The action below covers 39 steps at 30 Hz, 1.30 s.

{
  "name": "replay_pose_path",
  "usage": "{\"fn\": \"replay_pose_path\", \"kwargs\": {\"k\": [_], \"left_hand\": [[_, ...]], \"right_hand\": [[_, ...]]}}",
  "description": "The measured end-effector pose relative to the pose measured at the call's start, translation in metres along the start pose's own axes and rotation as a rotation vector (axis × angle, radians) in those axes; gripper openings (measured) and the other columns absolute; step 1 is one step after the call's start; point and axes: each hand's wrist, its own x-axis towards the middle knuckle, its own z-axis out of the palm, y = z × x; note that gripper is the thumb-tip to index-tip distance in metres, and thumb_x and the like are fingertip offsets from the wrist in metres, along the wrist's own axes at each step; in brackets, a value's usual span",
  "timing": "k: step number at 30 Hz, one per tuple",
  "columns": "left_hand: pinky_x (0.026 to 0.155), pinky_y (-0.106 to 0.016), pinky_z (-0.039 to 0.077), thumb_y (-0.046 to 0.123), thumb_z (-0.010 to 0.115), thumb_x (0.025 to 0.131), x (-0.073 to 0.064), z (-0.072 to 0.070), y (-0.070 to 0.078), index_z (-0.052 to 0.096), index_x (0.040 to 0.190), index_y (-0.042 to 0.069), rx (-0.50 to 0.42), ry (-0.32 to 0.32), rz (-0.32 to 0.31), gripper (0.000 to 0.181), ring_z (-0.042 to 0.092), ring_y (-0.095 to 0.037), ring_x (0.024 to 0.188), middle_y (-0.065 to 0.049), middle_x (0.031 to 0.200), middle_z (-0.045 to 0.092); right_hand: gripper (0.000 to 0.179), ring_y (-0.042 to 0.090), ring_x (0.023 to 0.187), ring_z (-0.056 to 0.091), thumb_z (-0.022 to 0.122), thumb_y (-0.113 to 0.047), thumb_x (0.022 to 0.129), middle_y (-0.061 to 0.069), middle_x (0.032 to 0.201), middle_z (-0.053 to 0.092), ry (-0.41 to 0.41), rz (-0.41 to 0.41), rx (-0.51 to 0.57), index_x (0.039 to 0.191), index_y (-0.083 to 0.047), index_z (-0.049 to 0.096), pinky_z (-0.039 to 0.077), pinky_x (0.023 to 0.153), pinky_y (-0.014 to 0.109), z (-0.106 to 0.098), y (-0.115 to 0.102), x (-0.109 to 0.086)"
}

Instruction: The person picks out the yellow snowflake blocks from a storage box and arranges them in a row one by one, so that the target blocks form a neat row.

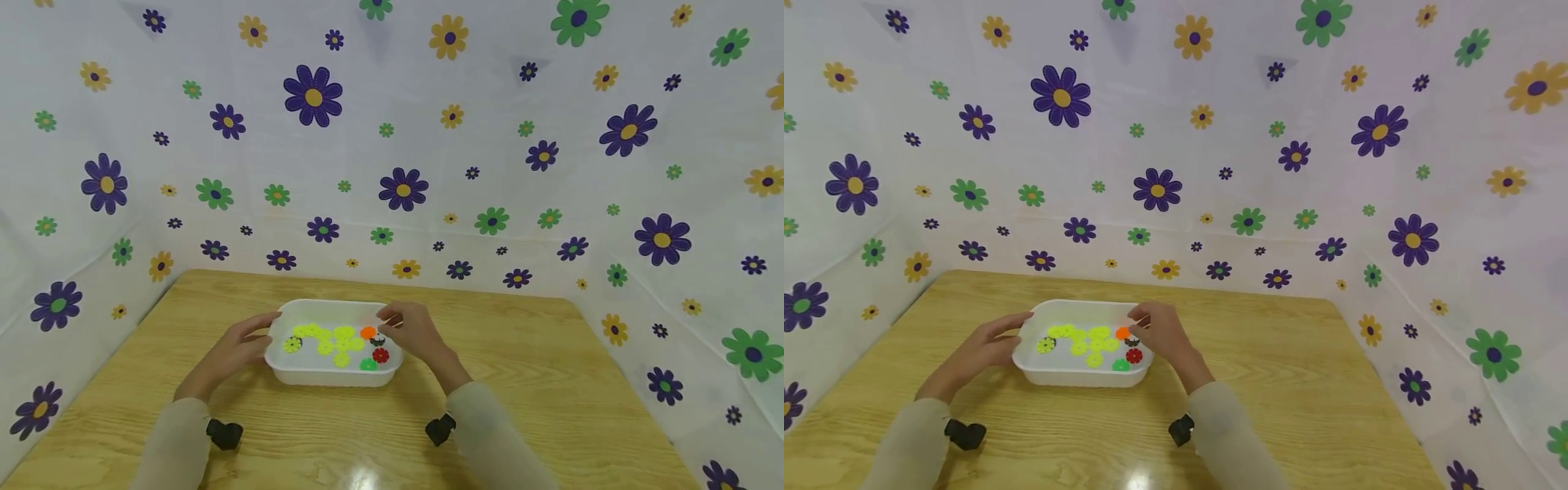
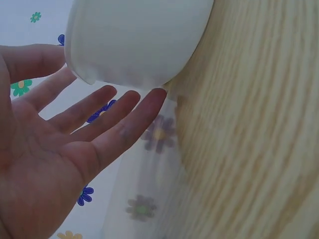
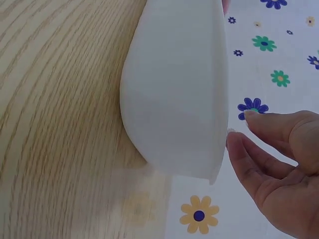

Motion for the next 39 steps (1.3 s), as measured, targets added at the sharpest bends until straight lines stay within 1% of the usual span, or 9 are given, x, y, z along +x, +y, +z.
{"fn": "replay_pose_path", "kwargs": {"k": [7, 10, 13, 16, 20, 23, 29, 31, 39], "left_hand": [[0.099, -0.049, 0.061, 0.019, 0.055, 0.105, -0.005, 0.001, -0.006, 0.040, 0.158, 0.008, -0.041, 0.016, 0.005, 0.056, 0.043, -0.055, 0.143, -0.025, 0.165, 0.032], [0.099, -0.049, 0.061, 0.020, 0.055, 0.105, -0.007, 0.002, -0.008, 0.040, 0.157, 0.008, -0.049, 0.018, 0.006, 0.055, 0.043, -0.055, 0.143, -0.025, 0.166, 0.032], [0.098, -0.050, 0.060, 0.019, 0.055, 0.106, -0.009, 0.003, -0.009, 0.041, 0.157, 0.006, -0.054, 0.022, 0.018, 0.055, 0.042, -0.056, 0.143, -0.025, 0.166, 0.031], [0.098, -0.051, 0.061, 0.018, 0.055, 0.106, -0.009, 0.003, -0.009, 0.041, 0.156, 0.005, -0.060, 0.018, 0.035, 0.054, 0.041, -0.058, 0.143, -0.026, 0.167, 0.029], [0.098, -0.050, 0.061, 0.019, 0.055, 0.106, -0.009, 0.004, -0.010, 0.041, 0.156, 0.006, -0.065, 0.022, 0.034, 0.054, 0.041, -0.057, 0.144, -0.025, 0.167, 0.029], [0.099, -0.050, 0.060, 0.020, 0.056, 0.106, -0.009, 0.004, -0.010, 0.041, 0.157, 0.007, -0.066, 0.026, 0.025, 0.054, 0.040, -0.056, 0.145, -0.023, 0.168, 0.028], [0.100, -0.049, 0.060, 0.019, 0.056, 0.106, -0.008, 0.005, -0.010, 0.042, 0.157, 0.009, -0.063, 0.035, 0.015, 0.054, 0.039, -0.055, 0.146, -0.021, 0.169, 0.029], [0.101, -0.049, 0.059, 0.018, 0.055, 0.106, -0.008, 0.006, -0.010, 0.042, 0.157, 0.009, -0.059, 0.035, 0.016, 0.053, 0.039, -0.055, 0.147, -0.021, 0.169, 0.029], [0.104, -0.053, 0.056, 0.020, 0.054, 0.107, -0.012, 0.007, -0.007, 0.041, 0.158, 0.012, -0.054, 0.050, -0.005, 0.054, 0.036, -0.055, 0.149, -0.020, 0.169, 0.028]], "right_hand": [[0.021, 0.030, 0.097, 0.073, 0.073, -0.004, 0.093, 0.019, 0.112, 0.076, -0.110, -0.035, 0.011, 0.113, 0.004, 0.074, 0.065, 0.085, 0.038, 0.015, -0.004, 0.007], [0.021, 0.029, 0.099, 0.073, 0.074, -0.004, 0.093, 0.019, 0.113, 0.075, -0.152, -0.036, 0.006, 0.112, 0.004, 0.074, 0.064, 0.086, 0.037, 0.023, -0.006, 0.009], [0.021, 0.026, 0.097, 0.073, 0.076, -0.004, 0.091, 0.017, 0.111, 0.076, -0.181, -0.036, -0.016, 0.111, 0.003, 0.074, 0.064, 0.086, 0.034, 0.031, -0.007, 0.011], [0.020, 0.022, 0.093, 0.072, 0.077, -0.004, 0.090, 0.015, 0.110, 0.076, -0.206, -0.033, -0.034, 0.109, 0.002, 0.075, 0.062, 0.082, 0.028, 0.038, -0.007, 0.012], [0.019, 0.020, 0.089, 0.071, 0.077, -0.003, 0.090, 0.015, 0.108, 0.077, -0.235, -0.026, -0.025, 0.107, 0.002, 0.076, 0.059, 0.077, 0.024, 0.047, -0.008, 0.012], [0.018, 0.023, 0.089, 0.072, 0.076, -0.001, 0.089, 0.017, 0.107, 0.077, -0.248, -0.023, -0.014, 0.107, 0.003, 0.076, 0.060, 0.078, 0.026, 0.050, -0.010, 0.012], [0.018, 0.025, 0.094, 0.072, 0.077, -0.001, 0.089, 0.016, 0.106, 0.077, -0.268, -0.003, -0.031, 0.107, 0.002, 0.077, 0.062, 0.086, 0.033, 0.053, -0.013, 0.013], [0.019, 0.026, 0.095, 0.073, 0.078, -0.001, 0.087, 0.015, 0.106, 0.077, -0.273, 0.006, -0.029, 0.106, 0.001, 0.077, 0.062, 0.086, 0.034, 0.055, -0.014, 0.014], [0.020, 0.026, 0.092, 0.074, 0.082, 0.001, 0.084, 0.014, 0.103, 0.077, -0.268, -0.014, -0.053, 0.104, 0.001, 0.078, 0.061, 0.079, 0.025, 0.062, -0.014, 0.016]]}}
